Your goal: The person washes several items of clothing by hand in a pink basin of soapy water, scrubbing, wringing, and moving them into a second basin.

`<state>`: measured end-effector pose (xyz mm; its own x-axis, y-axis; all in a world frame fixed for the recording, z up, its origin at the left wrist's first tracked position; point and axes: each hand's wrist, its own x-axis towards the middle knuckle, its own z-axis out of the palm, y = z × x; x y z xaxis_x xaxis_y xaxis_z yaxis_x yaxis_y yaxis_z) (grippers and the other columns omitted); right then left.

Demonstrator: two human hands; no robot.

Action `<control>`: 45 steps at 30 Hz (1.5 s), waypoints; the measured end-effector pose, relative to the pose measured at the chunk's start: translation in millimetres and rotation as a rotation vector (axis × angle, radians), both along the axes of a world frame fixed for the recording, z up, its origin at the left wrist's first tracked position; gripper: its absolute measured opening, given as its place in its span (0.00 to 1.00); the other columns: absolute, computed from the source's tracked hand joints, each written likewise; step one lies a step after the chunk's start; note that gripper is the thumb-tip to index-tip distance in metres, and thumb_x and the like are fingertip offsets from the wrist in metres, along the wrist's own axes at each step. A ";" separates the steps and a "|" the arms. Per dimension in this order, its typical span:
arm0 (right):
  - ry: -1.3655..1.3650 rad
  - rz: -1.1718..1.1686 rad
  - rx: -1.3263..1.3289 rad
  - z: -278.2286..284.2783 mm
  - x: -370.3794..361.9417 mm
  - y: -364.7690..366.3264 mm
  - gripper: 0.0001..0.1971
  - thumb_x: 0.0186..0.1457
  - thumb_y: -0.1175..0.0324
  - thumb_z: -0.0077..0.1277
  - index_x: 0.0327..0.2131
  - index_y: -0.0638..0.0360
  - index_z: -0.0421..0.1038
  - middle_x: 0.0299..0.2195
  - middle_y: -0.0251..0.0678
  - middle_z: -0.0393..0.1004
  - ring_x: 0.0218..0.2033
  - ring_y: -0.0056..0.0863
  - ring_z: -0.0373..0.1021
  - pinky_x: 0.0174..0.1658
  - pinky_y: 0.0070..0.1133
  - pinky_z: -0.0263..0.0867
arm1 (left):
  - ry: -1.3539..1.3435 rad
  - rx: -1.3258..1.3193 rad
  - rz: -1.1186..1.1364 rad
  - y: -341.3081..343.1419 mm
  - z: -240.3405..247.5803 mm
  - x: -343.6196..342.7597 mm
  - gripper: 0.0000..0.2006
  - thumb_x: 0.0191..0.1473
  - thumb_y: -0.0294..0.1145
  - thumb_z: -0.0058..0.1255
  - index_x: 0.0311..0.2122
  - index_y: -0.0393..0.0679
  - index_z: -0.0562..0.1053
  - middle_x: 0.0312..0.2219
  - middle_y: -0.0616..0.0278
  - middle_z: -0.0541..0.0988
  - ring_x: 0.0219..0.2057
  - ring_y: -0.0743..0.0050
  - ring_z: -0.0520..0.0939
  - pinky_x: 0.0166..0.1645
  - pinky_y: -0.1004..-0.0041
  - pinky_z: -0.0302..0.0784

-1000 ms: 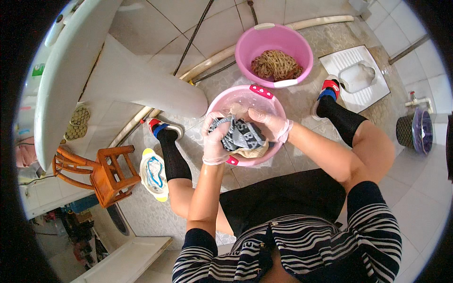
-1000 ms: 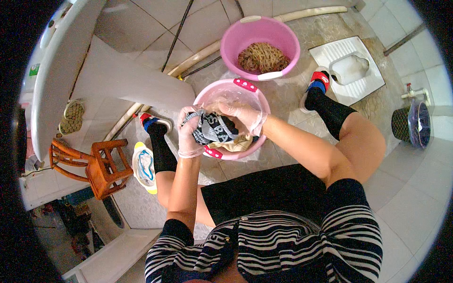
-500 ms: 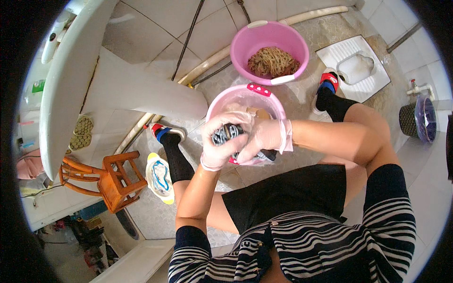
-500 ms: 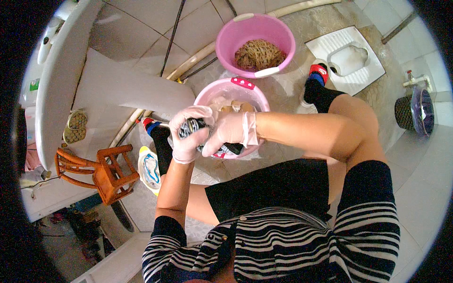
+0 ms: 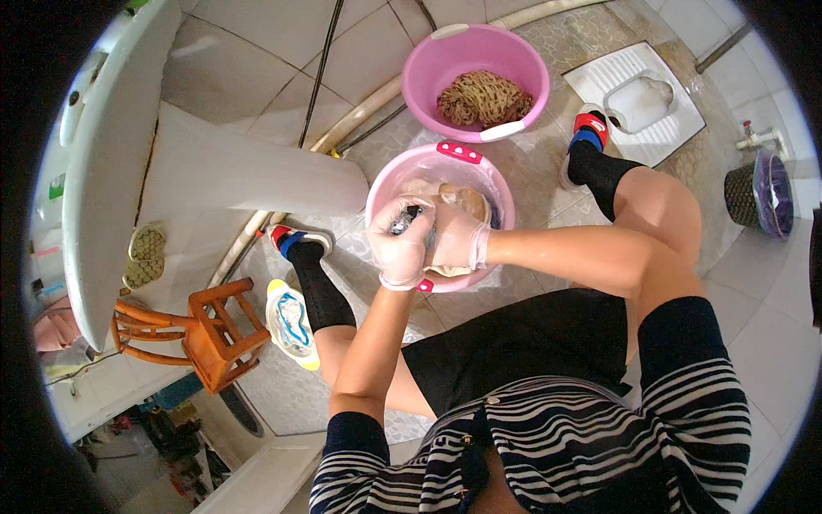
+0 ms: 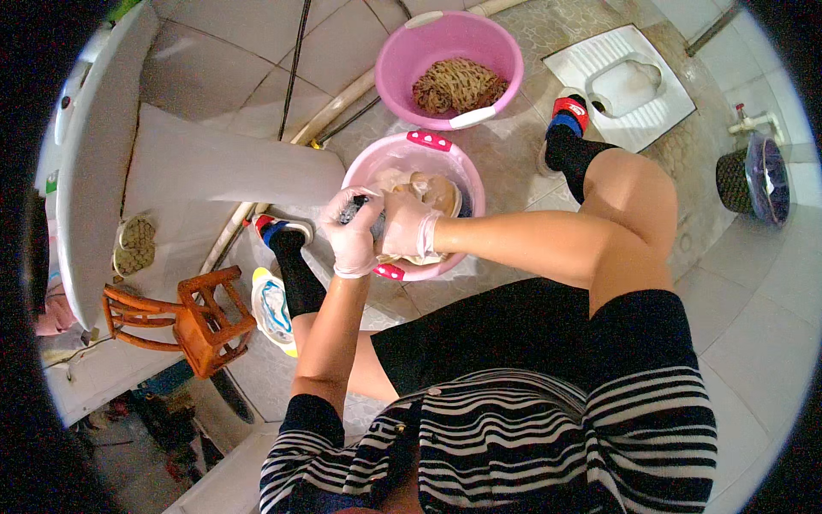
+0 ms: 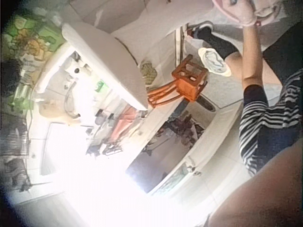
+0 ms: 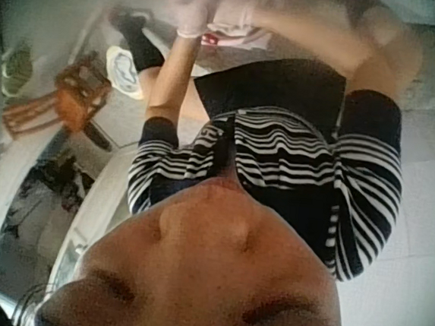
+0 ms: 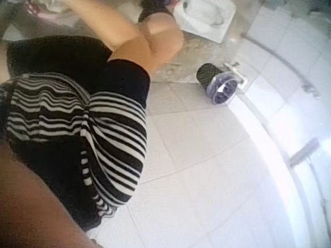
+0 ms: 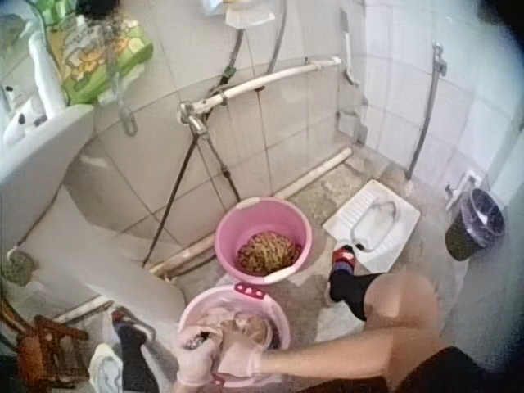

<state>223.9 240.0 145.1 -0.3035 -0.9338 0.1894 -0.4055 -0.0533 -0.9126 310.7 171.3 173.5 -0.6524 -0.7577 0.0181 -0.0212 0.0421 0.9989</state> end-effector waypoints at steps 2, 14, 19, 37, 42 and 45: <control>0.003 0.054 0.157 -21.4 2.9 -5.1 0.22 0.28 0.61 0.56 0.32 0.61 0.71 0.30 0.49 0.73 0.33 0.44 0.70 0.38 0.29 0.66 | 0.005 0.029 -0.003 -8.3 -29.6 12.1 0.06 0.39 0.18 0.50 0.27 0.37 0.73 0.25 0.67 0.75 0.27 0.81 0.73 0.36 0.79 0.68; 0.561 -0.309 0.474 -40.5 -140.5 -58.3 0.29 0.42 0.60 0.47 0.51 0.55 0.61 0.44 0.50 0.67 0.46 0.44 0.63 0.51 0.28 0.59 | -0.023 0.596 0.378 9.6 -141.6 103.2 0.14 0.49 0.23 0.47 0.43 0.32 0.69 0.38 0.55 0.75 0.42 0.71 0.75 0.49 0.78 0.67; 0.524 0.495 0.749 -84.7 -46.5 -51.7 0.40 0.35 0.47 0.56 0.53 0.55 0.58 0.53 0.49 0.58 0.53 0.41 0.58 0.55 0.26 0.54 | -0.217 0.610 0.335 24.0 -160.5 106.7 0.13 0.48 0.20 0.47 0.42 0.33 0.71 0.37 0.57 0.76 0.39 0.74 0.75 0.45 0.80 0.68; -1.170 0.231 0.609 -40.7 -55.7 -45.7 0.16 0.51 0.65 0.43 0.41 0.63 0.65 0.32 0.38 0.74 0.27 0.29 0.72 0.26 0.24 0.69 | 0.220 0.635 0.326 10.2 -111.1 62.5 0.30 0.53 0.35 0.47 0.58 0.38 0.52 0.51 0.57 0.63 0.52 0.72 0.64 0.53 0.76 0.60; -1.459 0.198 0.638 -24.4 -46.3 -28.4 0.17 0.52 0.55 0.42 0.40 0.57 0.66 0.28 0.35 0.73 0.20 0.30 0.68 0.20 0.23 0.62 | 0.312 0.361 -0.034 0.4 -68.0 36.9 0.24 0.52 0.32 0.47 0.54 0.39 0.59 0.46 0.59 0.68 0.48 0.73 0.67 0.53 0.76 0.60; -1.441 0.291 0.589 -39.9 -58.8 -15.0 0.15 0.53 0.59 0.42 0.41 0.56 0.67 0.26 0.33 0.72 0.17 0.24 0.63 0.19 0.18 0.57 | 0.174 0.571 0.248 -6.5 -90.2 31.4 0.16 0.52 0.30 0.47 0.46 0.38 0.68 0.37 0.63 0.73 0.40 0.77 0.72 0.46 0.79 0.66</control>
